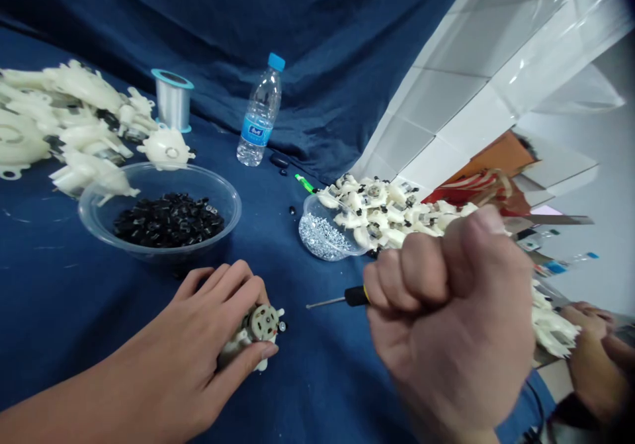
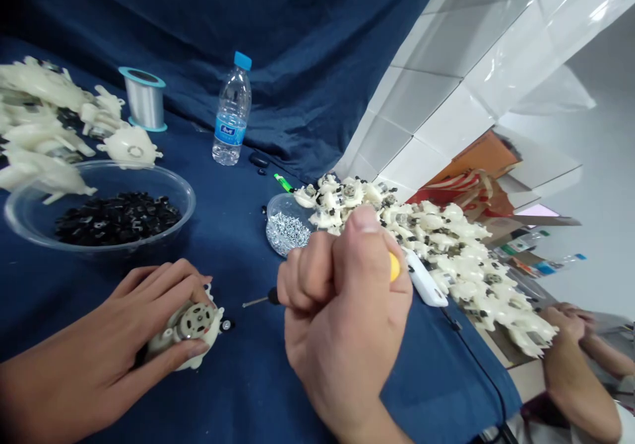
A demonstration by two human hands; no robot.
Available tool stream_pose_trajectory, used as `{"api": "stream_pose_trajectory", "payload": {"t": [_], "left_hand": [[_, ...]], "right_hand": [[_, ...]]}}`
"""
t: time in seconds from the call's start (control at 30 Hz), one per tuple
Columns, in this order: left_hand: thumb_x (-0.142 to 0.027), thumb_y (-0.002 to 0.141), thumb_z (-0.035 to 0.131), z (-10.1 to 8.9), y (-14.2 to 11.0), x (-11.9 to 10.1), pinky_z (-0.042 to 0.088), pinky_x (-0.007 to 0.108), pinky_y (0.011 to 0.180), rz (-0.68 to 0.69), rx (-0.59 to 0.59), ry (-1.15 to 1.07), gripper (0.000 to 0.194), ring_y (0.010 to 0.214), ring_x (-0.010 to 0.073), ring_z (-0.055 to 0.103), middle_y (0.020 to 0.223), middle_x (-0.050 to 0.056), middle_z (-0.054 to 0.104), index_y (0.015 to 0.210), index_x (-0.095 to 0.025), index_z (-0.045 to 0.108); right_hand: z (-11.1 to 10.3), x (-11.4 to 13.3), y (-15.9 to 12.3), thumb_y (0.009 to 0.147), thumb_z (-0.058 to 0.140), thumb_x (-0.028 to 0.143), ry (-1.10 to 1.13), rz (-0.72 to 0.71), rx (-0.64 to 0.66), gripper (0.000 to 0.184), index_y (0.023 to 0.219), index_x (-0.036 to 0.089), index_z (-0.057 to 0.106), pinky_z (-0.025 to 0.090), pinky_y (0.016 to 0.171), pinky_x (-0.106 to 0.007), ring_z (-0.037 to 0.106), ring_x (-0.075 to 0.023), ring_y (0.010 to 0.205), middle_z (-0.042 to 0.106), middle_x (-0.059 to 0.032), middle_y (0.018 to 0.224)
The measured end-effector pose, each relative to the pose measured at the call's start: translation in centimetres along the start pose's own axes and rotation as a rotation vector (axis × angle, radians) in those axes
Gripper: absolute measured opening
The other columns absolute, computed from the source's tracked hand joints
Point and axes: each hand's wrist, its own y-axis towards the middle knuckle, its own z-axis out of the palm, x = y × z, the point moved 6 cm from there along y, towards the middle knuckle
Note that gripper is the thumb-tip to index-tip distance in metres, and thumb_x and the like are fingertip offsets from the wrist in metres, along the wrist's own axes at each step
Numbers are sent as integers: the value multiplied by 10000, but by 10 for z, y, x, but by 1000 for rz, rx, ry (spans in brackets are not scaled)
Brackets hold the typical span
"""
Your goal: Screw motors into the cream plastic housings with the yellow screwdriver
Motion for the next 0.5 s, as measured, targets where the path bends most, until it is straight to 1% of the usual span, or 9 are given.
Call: {"api": "stream_pose_trajectory", "payload": {"t": [0.03,0.07,0.1,0.13,0.23,0.3,0.37,0.43,0.5], "left_hand": [[-419,996,480,0,0,1,444,419,845,-3,8,-7,197,1047,267,551,1130,28,568,1116,-268,519],[-416,996,479,1,0,2,446,417,836,-3,8,-14,191,1027,262,556,1121,26,573,1106,-266,521],[-413,995,478,1,0,2,448,415,825,4,0,-18,184,1015,261,560,1108,26,576,1095,-265,524],[-414,992,482,0,1,2,451,414,817,16,-12,-19,182,1015,265,562,1096,27,578,1085,-263,528],[-432,984,491,-1,1,1,460,419,842,20,-44,-22,203,1066,281,555,1114,34,573,1081,-262,542],[-440,989,478,-1,1,1,463,429,871,-22,-33,-33,212,1072,277,556,1142,33,572,1083,-265,551],[-456,990,467,-1,1,0,469,445,885,-54,-8,-42,222,1068,276,561,1144,32,576,1072,-271,558],[-468,990,448,-2,1,2,475,467,897,-89,-1,-46,236,1084,286,562,1137,38,580,1053,-269,559],[-475,980,449,-4,2,4,493,464,883,-104,10,-53,242,1067,283,576,1126,44,586,1028,-264,557]], "right_hand": [[0,-4,-2,938,612,318,6,10,12,449,599,217,336,277,350,-172,172,-60,376,240,117,457],[1,-8,-3,950,600,323,11,49,39,432,612,217,351,266,345,-159,183,-55,371,254,119,455],[3,-12,-4,965,579,318,3,109,62,413,627,217,364,274,354,-156,202,-55,375,269,117,457],[4,-11,-4,974,564,302,3,133,76,398,635,218,372,283,364,-160,215,-58,377,268,116,455],[1,13,1,1002,480,267,-26,-18,20,430,602,215,333,252,357,-181,155,-67,377,212,108,459],[-2,26,5,1010,457,286,-56,-71,0,459,583,214,303,230,349,-197,126,-72,378,183,102,461],[-6,26,8,1006,473,322,-74,-59,15,471,580,214,305,226,353,-204,130,-71,381,187,101,459],[-14,19,10,995,515,341,-117,-61,33,464,584,209,345,243,372,-204,180,-68,393,236,96,470],[-23,12,11,964,589,330,-277,-80,74,396,613,197,462,270,401,-197,274,-65,425,341,83,506]]}}
